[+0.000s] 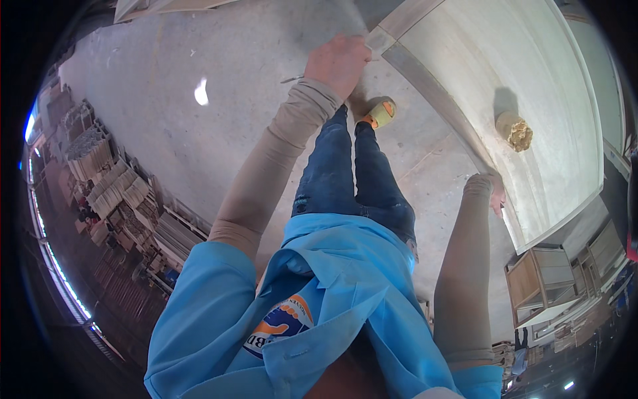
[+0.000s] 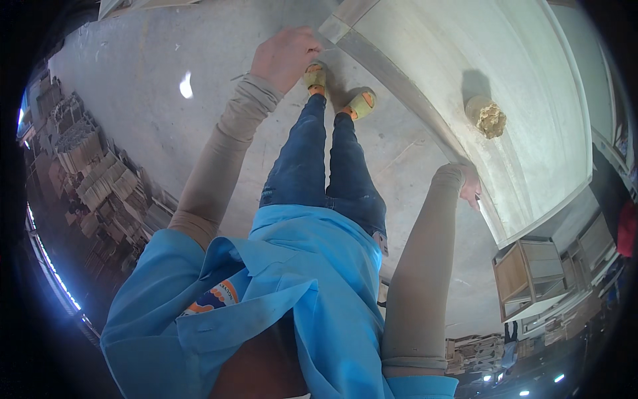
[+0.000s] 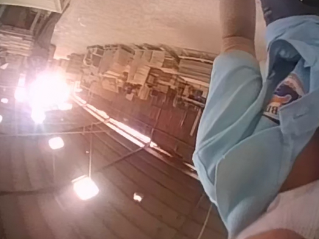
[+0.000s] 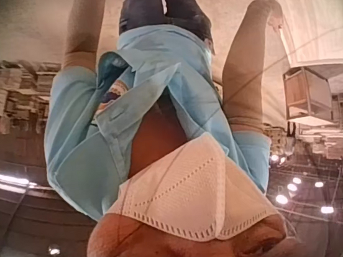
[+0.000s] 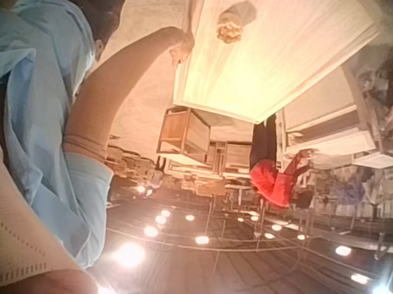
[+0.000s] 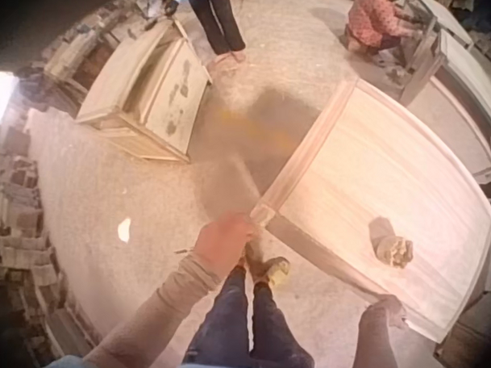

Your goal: The person applies a beige wood filler to the joints and edges of a light-colored wooden furniture panel using a small metal spatula. They repeatedly scoop filler from a container on the panel and smooth it into the seams. The person also uses a sanding block to smooth the filled areas.

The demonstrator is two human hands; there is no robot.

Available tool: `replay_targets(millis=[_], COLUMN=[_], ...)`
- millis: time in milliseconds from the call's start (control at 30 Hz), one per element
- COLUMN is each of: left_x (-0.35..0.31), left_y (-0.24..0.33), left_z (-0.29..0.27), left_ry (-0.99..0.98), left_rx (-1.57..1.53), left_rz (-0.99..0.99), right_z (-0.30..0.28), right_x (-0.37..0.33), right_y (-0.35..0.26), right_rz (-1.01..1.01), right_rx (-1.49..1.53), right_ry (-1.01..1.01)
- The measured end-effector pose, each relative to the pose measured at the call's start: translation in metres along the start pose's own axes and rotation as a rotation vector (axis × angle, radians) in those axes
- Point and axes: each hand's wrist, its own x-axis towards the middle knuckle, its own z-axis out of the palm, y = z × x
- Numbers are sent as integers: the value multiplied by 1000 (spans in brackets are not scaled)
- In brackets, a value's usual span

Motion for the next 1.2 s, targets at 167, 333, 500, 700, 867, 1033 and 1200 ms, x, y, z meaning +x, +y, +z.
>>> replay_targets(millis=[167, 333, 500, 700, 867, 1033, 1200], left_x=[-8, -3, 0, 5, -14, -17, -7], left_y=[-2, 5, 12, 10, 8, 5, 10], left_z=[4, 17, 27, 32, 21, 13, 23], left_ry=[143, 263, 324, 295, 203, 260, 373], left_rx=[-149, -192, -175, -65, -52, -144, -169], left_rz=[-50, -51, -61, -1, -27, -32, -17], right_z=[-15, -3, 27, 13, -26, 1, 0], right_x=[-20, -10, 20, 10, -34, -2, -5], right_y=[-19, -8, 10, 10, -34, -4, -4], right_rz=[-18, -28, -39, 4, 20, 30, 12], right_rx=[24, 57, 82, -144, -140, -137, -140], right_ry=[-9, -25, -44, -66, -82, -91, -125])
